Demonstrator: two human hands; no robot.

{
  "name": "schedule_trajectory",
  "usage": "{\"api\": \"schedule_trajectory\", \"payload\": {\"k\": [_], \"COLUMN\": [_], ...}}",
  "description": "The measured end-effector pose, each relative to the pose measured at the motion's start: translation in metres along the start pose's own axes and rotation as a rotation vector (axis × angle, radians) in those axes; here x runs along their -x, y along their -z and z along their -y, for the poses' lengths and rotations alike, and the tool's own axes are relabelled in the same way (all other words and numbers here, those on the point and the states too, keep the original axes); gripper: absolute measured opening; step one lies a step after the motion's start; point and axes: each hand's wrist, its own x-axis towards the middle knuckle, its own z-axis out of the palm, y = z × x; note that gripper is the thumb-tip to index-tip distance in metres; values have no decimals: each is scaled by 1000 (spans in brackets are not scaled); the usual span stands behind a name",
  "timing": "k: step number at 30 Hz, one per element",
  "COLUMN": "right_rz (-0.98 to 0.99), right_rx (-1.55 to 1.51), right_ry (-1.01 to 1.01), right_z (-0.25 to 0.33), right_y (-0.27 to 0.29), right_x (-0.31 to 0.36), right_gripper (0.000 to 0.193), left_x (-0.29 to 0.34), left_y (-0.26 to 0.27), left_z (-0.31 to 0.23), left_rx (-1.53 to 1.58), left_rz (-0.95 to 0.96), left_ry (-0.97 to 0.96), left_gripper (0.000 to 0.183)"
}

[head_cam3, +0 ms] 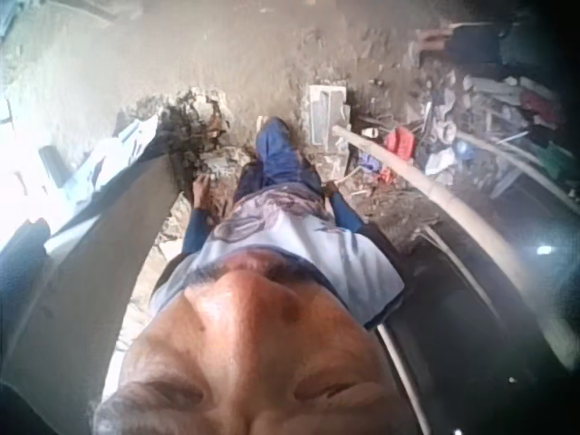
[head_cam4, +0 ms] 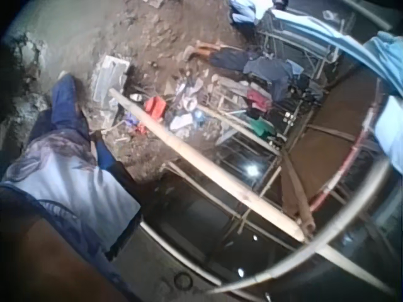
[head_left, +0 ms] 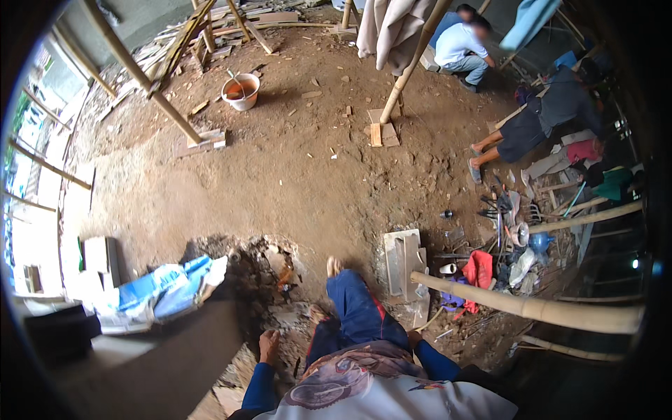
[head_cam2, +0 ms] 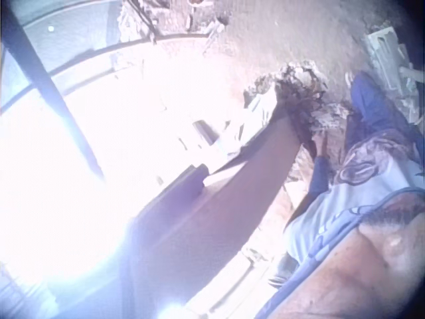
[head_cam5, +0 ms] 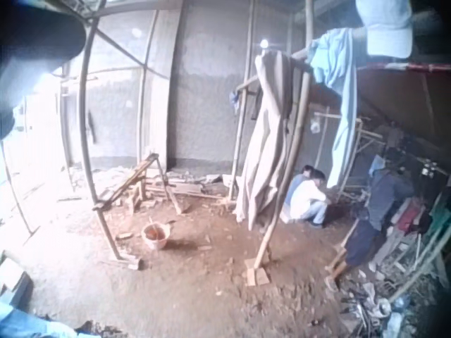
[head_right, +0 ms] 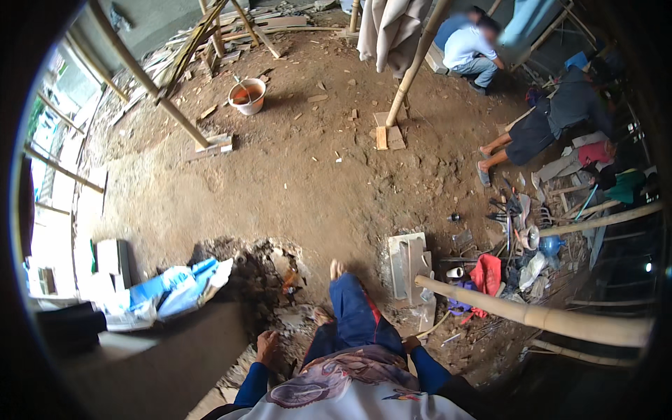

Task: The person picks up an electric kettle, walks through a construction site, and attempts to plug it into a power strip. They move a brick to access the outlet, plug in the kettle, and then unplug it to reposition the power strip.

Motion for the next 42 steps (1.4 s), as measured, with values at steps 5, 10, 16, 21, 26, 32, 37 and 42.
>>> {"api": "schedule_trajectory", "payload": {"k": [5, 10, 16, 21, 26, 32, 37, 42], "right_rz": [-109, -483, -656, -512, -412, -399, -190, -222], "right_rx": [-160, -383, -539, -560, -494, -470, -396, -196], "right_ry": [98, 88, 208, 248, 168, 23, -75, 16], "right_z": [112, 237, 365, 458, 504, 525, 518, 506], "right_y": [127, 376, 685, 854, 955, 1092, 1188, 1347], "right_x": [-81, -151, -235, -330, -376, -411, -492, -625], "right_gripper": [40, 30, 35, 49, 48, 42, 44, 36], "left_x": [-92, -126, -203, -316, -456, -640, -805, -931], "left_y": [51, 85, 94, 91, 140, 278, 356, 309], "left_z": [-132, -252, -360, -411, -518, -772, -971, -1100], "left_rx": [-113, 149, 167, 111, 181, 157, 142, 260], "left_rz": [24, 2, 21, 66, 196, -72, -278, -230], "left_ry": [-89, 101, -127, 12, 116, -70, -213, 113], "left_gripper": [40, 41, 35, 33, 32, 40, 41, 27]}}
